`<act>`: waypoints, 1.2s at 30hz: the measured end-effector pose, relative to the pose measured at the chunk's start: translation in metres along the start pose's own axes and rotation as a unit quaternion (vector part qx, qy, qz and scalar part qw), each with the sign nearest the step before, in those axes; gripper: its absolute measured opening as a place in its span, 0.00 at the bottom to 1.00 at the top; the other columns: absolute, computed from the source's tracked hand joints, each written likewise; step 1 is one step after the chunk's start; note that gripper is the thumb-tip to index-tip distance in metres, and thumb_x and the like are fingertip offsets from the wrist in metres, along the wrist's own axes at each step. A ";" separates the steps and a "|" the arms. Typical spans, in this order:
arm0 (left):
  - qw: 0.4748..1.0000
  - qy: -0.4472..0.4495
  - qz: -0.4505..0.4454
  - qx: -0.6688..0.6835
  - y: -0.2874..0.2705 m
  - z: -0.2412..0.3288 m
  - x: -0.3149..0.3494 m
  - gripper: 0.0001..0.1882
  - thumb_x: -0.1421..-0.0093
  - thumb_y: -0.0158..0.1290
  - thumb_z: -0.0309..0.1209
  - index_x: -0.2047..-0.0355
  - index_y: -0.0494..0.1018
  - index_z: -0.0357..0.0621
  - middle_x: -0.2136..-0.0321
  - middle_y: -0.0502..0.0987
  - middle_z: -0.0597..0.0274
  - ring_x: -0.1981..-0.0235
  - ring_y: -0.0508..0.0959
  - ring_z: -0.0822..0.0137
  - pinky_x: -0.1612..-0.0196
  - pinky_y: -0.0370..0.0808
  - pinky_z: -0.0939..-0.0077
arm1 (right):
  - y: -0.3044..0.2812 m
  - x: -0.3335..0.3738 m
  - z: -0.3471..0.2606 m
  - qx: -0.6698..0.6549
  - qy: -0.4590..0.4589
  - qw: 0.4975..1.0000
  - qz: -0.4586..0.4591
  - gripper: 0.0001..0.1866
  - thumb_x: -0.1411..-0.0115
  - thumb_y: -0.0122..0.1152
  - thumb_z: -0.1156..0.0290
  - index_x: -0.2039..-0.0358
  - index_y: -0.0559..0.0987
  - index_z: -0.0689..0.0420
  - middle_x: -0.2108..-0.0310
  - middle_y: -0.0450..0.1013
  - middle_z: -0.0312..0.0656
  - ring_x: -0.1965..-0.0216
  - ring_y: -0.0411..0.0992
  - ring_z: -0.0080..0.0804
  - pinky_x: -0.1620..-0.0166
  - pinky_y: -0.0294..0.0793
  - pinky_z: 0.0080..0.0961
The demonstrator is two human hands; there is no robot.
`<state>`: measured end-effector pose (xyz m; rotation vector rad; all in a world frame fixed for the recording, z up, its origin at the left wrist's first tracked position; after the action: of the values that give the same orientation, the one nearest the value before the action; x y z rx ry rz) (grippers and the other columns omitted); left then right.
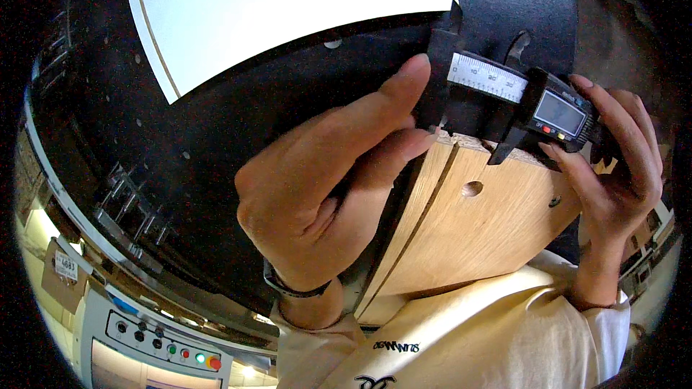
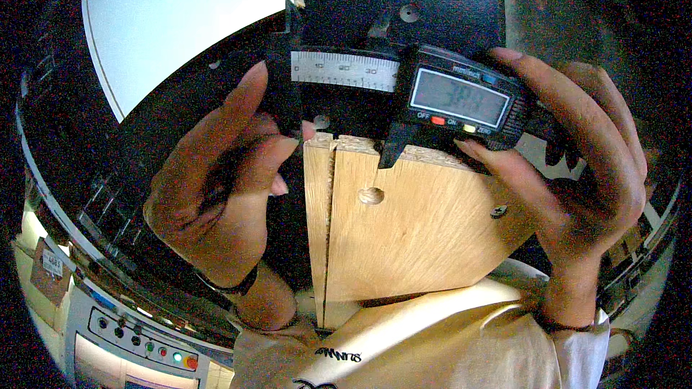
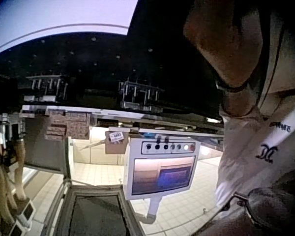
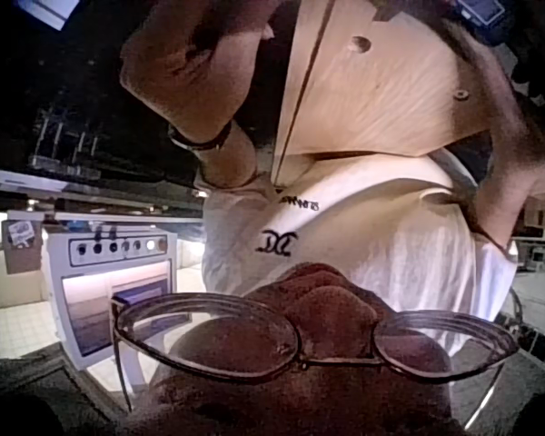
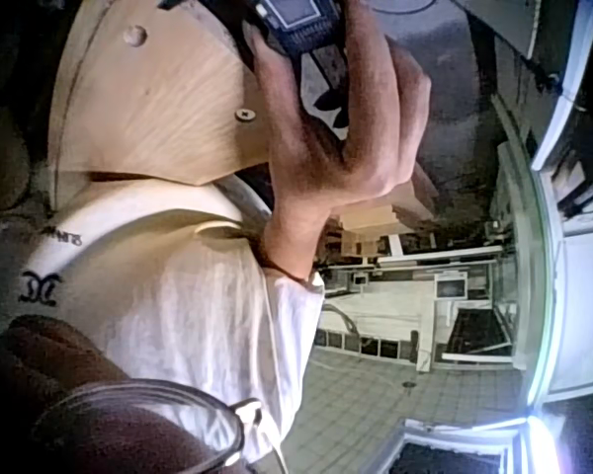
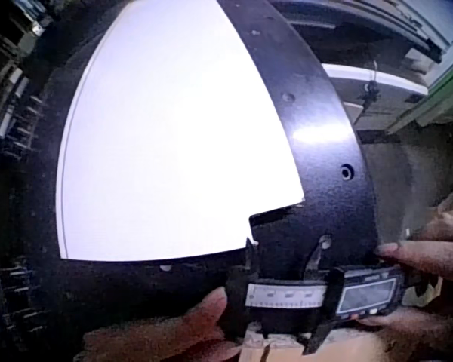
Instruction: The person measures the width and depth of a wooden panel using a digital caliper while another panel rests on the workbench.
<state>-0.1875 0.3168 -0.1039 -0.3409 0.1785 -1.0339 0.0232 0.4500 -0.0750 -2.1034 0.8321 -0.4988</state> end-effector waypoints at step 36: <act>1.000 -0.005 -0.013 0.022 -0.002 0.003 -0.002 0.29 0.55 0.61 0.08 0.50 0.80 0.41 0.71 0.82 0.63 0.78 0.73 0.80 0.77 0.68 0.89 | 0.000 -0.001 0.001 -0.017 -0.025 1.000 -0.002 0.32 0.64 0.74 0.80 0.53 0.79 0.69 0.55 0.78 0.53 0.56 0.75 0.40 0.51 0.74 0.30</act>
<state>-0.1890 0.3179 -0.1004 -0.3094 0.1414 -1.0605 0.0232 0.4512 -0.0760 -2.1415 0.8128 -0.4360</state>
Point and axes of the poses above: each hand's wrist, its own x-axis away from the middle knuckle, its own y-axis out of the palm, z = x × y, the point moved 5 cm from there along -x, towards the middle knuckle
